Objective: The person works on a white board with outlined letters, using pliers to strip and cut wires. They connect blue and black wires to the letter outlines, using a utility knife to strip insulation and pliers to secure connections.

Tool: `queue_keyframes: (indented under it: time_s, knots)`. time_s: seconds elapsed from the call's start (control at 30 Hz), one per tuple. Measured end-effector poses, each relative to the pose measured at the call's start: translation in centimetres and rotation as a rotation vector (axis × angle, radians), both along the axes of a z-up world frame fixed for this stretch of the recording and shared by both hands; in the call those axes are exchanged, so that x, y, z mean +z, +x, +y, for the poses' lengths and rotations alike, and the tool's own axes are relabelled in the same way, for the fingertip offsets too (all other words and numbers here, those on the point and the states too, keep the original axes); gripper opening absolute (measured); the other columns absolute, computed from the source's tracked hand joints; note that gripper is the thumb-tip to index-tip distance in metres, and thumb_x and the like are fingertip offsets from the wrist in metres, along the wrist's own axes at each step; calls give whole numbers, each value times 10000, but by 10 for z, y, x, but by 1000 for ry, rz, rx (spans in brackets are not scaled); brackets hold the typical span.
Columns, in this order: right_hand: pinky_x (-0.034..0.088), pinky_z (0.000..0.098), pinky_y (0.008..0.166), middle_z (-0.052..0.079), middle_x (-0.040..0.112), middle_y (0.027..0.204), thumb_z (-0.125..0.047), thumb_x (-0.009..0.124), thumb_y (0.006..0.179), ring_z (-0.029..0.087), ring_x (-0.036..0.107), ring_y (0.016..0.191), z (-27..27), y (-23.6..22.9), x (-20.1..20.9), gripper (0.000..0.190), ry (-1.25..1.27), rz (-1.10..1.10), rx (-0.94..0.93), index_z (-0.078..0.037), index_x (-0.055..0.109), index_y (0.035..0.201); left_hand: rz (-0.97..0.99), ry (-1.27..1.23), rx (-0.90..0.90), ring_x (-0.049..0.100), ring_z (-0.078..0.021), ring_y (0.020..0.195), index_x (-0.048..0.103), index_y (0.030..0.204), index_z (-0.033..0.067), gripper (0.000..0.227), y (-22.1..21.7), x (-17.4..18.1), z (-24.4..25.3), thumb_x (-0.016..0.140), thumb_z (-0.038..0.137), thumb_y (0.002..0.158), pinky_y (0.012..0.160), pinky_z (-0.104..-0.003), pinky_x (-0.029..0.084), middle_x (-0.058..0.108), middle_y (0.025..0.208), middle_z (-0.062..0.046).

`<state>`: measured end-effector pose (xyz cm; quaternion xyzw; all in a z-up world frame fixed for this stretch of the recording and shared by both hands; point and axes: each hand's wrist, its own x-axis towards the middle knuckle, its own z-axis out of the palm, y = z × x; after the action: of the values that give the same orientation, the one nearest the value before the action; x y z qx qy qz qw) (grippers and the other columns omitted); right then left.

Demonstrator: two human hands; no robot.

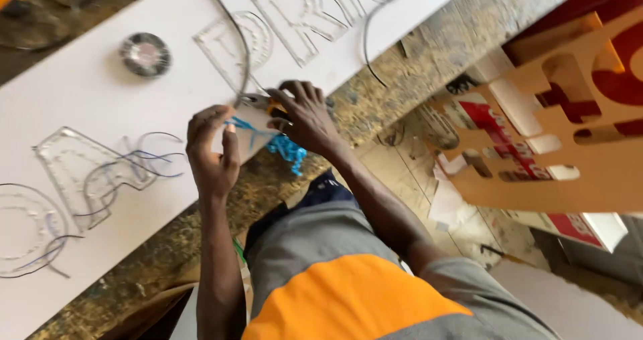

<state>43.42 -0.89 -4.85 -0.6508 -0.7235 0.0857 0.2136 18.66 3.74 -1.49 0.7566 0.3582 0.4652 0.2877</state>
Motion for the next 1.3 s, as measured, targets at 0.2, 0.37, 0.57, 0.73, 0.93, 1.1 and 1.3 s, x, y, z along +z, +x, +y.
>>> queue_keyframes:
  time_s: [0.2, 0.37, 0.57, 0.73, 0.93, 1.1, 1.3]
  knots:
    - [561, 545, 1063, 83, 689, 1374, -243, 864, 993, 381, 669, 1307, -17, 104, -42, 522, 149, 294, -99, -234, 714, 1492, -110, -107, -80, 745, -322, 1177, 782, 1277, 22, 215, 132, 10, -26, 601, -7, 1165, 1000, -474, 603, 736, 1232, -119]
    - [579, 484, 969, 42, 667, 1252, -133, 902, 865, 331, 643, 1168, -37, 214, -76, 558, 131, 242, -377, -244, 741, 1388, -113, -170, -182, 766, -372, 1152, 795, 1225, 5, 200, 224, -13, -21, 635, -35, 1112, 971, -504, 615, 766, 1186, -162]
    - [623, 343, 713, 106, 726, 1008, 38, 780, 980, 224, 735, 863, -19, 220, -26, 381, -25, 907, -210, -69, 742, 1344, -130, -224, -230, 739, -441, 1219, 747, 1401, 10, 327, 274, -16, -35, 651, -54, 1095, 989, -545, 643, 695, 1388, -234]
    - [644, 299, 674, 144, 671, 1050, 109, 645, 1081, 223, 761, 847, 5, 182, 46, 329, -206, 1361, 70, 26, 623, 1399, -69, -76, -110, 664, -413, 1380, 701, 1549, 114, 468, 245, 8, -40, 773, 23, 1095, 1054, -510, 623, 564, 1638, -144]
    - [679, 309, 708, 158, 720, 1079, 53, 704, 1068, 210, 772, 887, 28, 111, 67, 502, -441, 1598, 354, 6, 492, 1520, -116, 126, 110, 600, -429, 1507, 700, 1565, 99, 666, 188, 18, -58, 956, 257, 971, 1237, -584, 523, 639, 1624, -172]
    - [653, 346, 730, 217, 780, 1138, 79, 570, 991, 249, 745, 995, 40, 41, 72, 472, -588, 1334, 512, 63, 714, 1440, -219, 205, 471, 813, -361, 1202, 826, 1297, 22, 425, 133, 40, -73, 930, 285, 980, 1105, -534, 610, 852, 1260, -141]
    - [717, 420, 771, 214, 776, 940, 180, 449, 971, 267, 796, 865, 30, -43, 105, 650, -744, 1151, 833, 89, 615, 1593, -760, -202, 954, 575, -127, 613, 778, 980, 60, 412, 47, 24, -53, 590, 340, 1216, 632, -272, 471, 670, 640, -68]
